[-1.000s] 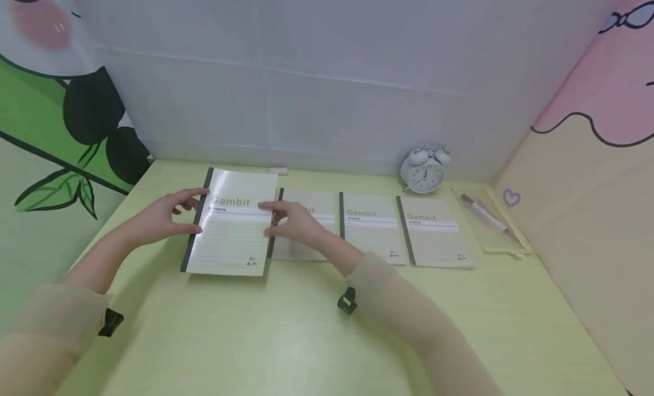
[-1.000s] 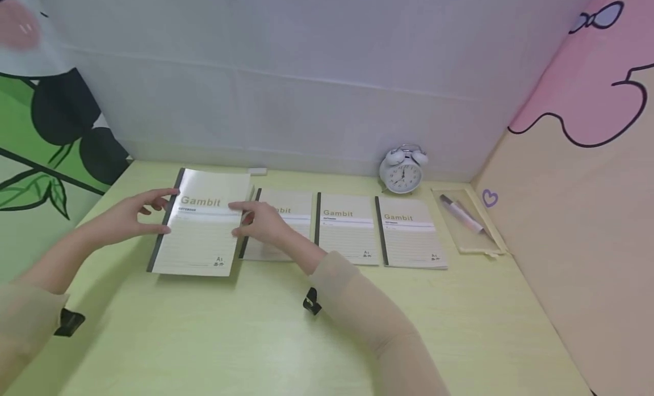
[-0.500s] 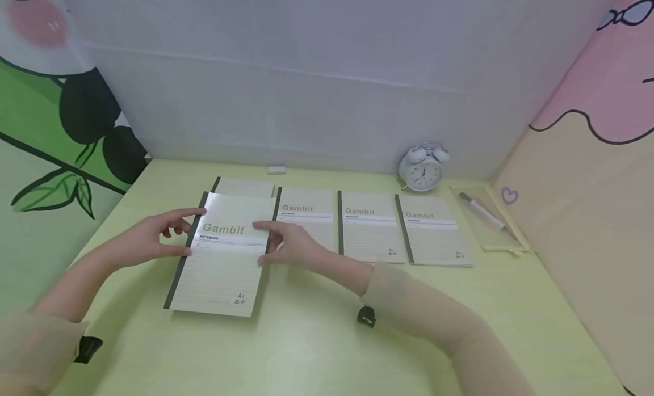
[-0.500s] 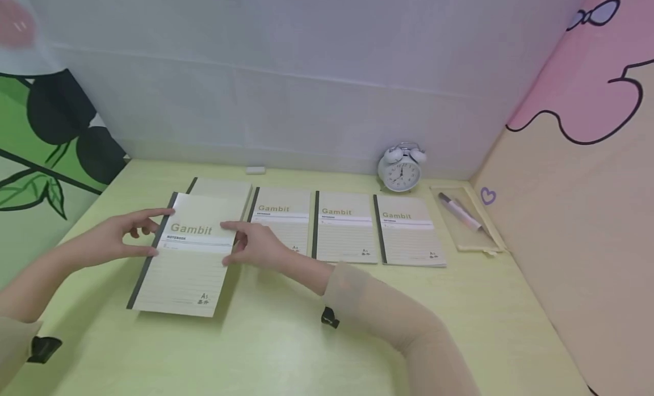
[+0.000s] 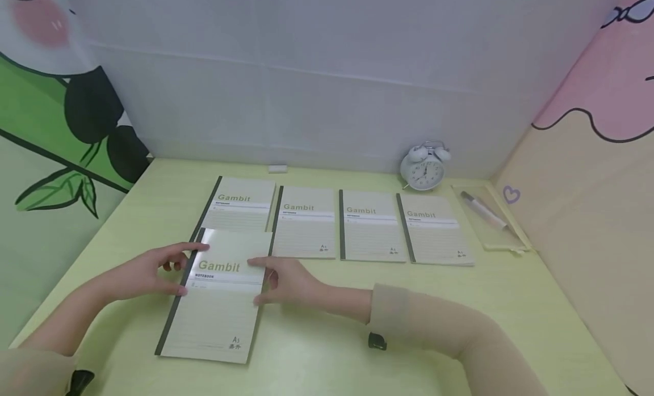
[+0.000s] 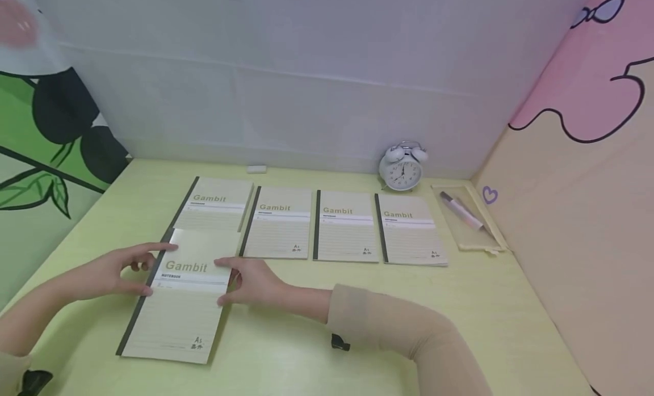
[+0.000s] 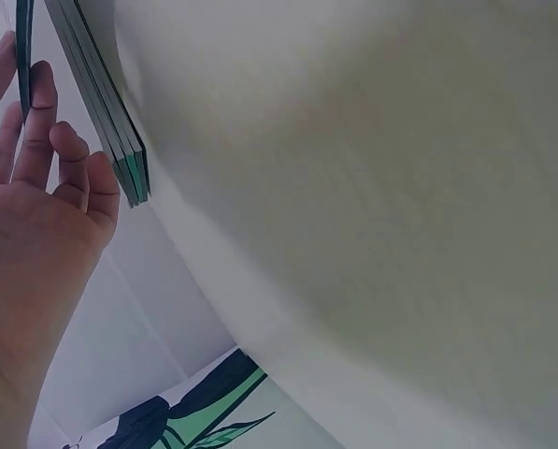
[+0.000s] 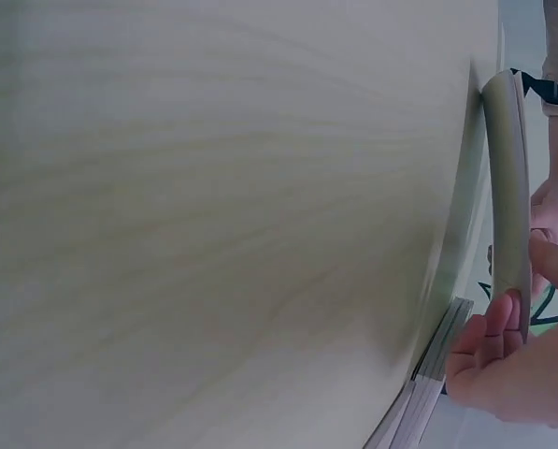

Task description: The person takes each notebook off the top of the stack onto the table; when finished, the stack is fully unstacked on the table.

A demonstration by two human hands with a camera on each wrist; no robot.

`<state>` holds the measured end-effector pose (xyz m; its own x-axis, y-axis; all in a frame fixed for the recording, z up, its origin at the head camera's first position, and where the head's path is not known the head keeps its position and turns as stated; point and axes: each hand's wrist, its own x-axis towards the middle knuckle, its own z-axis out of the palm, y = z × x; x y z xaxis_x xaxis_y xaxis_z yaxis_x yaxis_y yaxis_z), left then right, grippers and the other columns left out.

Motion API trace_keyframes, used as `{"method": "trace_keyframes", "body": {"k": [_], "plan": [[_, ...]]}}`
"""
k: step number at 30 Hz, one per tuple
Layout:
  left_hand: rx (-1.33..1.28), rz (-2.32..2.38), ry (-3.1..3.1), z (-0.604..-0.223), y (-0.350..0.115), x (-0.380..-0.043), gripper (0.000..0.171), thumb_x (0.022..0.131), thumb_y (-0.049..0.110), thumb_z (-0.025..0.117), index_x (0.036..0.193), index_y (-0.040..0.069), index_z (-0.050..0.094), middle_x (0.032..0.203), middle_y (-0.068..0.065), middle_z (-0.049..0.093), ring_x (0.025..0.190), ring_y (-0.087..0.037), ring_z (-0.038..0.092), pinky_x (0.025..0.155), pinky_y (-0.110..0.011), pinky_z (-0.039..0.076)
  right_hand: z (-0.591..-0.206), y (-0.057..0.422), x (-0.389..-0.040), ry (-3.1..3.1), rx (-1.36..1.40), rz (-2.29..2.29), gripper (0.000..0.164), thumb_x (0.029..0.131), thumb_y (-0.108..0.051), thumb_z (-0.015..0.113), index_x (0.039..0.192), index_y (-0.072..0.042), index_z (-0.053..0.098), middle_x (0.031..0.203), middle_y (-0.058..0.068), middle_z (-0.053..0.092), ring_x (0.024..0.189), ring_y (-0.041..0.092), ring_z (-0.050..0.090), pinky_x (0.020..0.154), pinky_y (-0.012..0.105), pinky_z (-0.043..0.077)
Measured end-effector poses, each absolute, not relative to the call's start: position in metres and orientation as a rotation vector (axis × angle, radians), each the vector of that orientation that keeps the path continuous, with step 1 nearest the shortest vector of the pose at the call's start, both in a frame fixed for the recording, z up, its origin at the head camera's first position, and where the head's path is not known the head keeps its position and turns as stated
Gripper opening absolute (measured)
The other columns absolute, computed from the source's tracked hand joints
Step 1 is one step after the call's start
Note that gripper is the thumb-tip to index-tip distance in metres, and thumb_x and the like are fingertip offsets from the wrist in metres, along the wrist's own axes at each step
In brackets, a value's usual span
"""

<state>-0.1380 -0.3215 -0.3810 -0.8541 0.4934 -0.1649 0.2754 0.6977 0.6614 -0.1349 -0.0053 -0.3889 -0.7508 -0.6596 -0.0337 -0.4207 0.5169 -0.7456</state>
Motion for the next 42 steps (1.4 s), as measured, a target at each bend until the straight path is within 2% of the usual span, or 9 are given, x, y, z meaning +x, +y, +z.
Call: {"method": "trace_keyframes", "body": {"k": [7, 11, 14, 18, 31, 42], "plan": [[0.638, 0.878, 2.605, -0.385, -0.327, -0.127, 0.074, 0.071, 0.037, 0.081, 0.135, 0.026, 0.047, 0.088, 0.002, 0.052, 0.084, -0.009, 0.044, 0.064, -0.025, 0.036, -0.401, -0.011, -0.126, 2.421, -0.914, -1.035, 0.074, 0.071, -0.023, 0.083, 0.137, -0.016, 0.050, 0.074, -0.004, 0.057, 0.057, 0.001, 0.045, 0.056, 0.013, 0.040], [0.602, 0.820, 2.580, -0.390, -0.331, -0.124, 0.075, 0.068, 0.039, 0.082, 0.134, 0.028, 0.048, 0.089, 0.002, 0.052, 0.084, -0.008, 0.044, 0.065, -0.024, 0.036, -0.406, -0.016, -0.121, 2.434, -0.920, -0.956, 0.073, 0.071, -0.026, 0.083, 0.137, -0.018, 0.050, 0.085, -0.009, 0.063, 0.062, -0.001, 0.046, 0.064, 0.012, 0.040], [0.587, 0.781, 2.573, -0.394, -0.335, -0.123, 0.076, 0.066, 0.041, 0.082, 0.133, 0.029, 0.049, 0.089, 0.003, 0.053, 0.082, -0.007, 0.044, 0.065, -0.023, 0.035, -0.406, -0.020, -0.119, 2.447, -0.923, -0.899, 0.073, 0.071, -0.028, 0.082, 0.136, -0.018, 0.051, 0.087, -0.013, 0.064, 0.068, -0.002, 0.050, 0.070, 0.011, 0.040], [0.616, 0.777, 2.557, -0.398, -0.340, -0.123, 0.076, 0.065, 0.040, 0.083, 0.132, 0.026, 0.051, 0.087, 0.005, 0.054, 0.079, -0.006, 0.045, 0.064, -0.023, 0.034, -0.405, -0.026, -0.117, 2.450, -0.926, -0.826, 0.071, 0.072, -0.031, 0.082, 0.135, -0.019, 0.052, 0.078, -0.014, 0.059, 0.070, -0.002, 0.051, 0.066, 0.011, 0.040], [0.701, 0.760, 2.516, -0.398, -0.345, -0.132, 0.071, 0.069, 0.040, 0.080, 0.131, 0.018, 0.053, 0.083, 0.007, 0.053, 0.078, -0.006, 0.046, 0.064, -0.023, 0.034, -0.406, -0.036, -0.130, 2.477, -0.970, -0.617, 0.069, 0.074, -0.042, 0.078, 0.136, -0.029, 0.050, 0.067, -0.013, 0.053, 0.060, -0.001, 0.047, 0.051, 0.017, 0.038], [0.693, 0.655, 2.631, -0.391, -0.341, -0.136, 0.075, 0.066, 0.048, 0.081, 0.133, 0.024, 0.054, 0.085, 0.005, 0.046, 0.082, -0.006, 0.039, 0.063, -0.022, 0.032, -0.404, -0.024, -0.144, 2.394, -1.066, -0.649, 0.076, 0.074, -0.042, 0.079, 0.140, -0.027, 0.044, 0.067, -0.011, 0.054, 0.059, 0.000, 0.046, 0.059, 0.014, 0.038]]}}
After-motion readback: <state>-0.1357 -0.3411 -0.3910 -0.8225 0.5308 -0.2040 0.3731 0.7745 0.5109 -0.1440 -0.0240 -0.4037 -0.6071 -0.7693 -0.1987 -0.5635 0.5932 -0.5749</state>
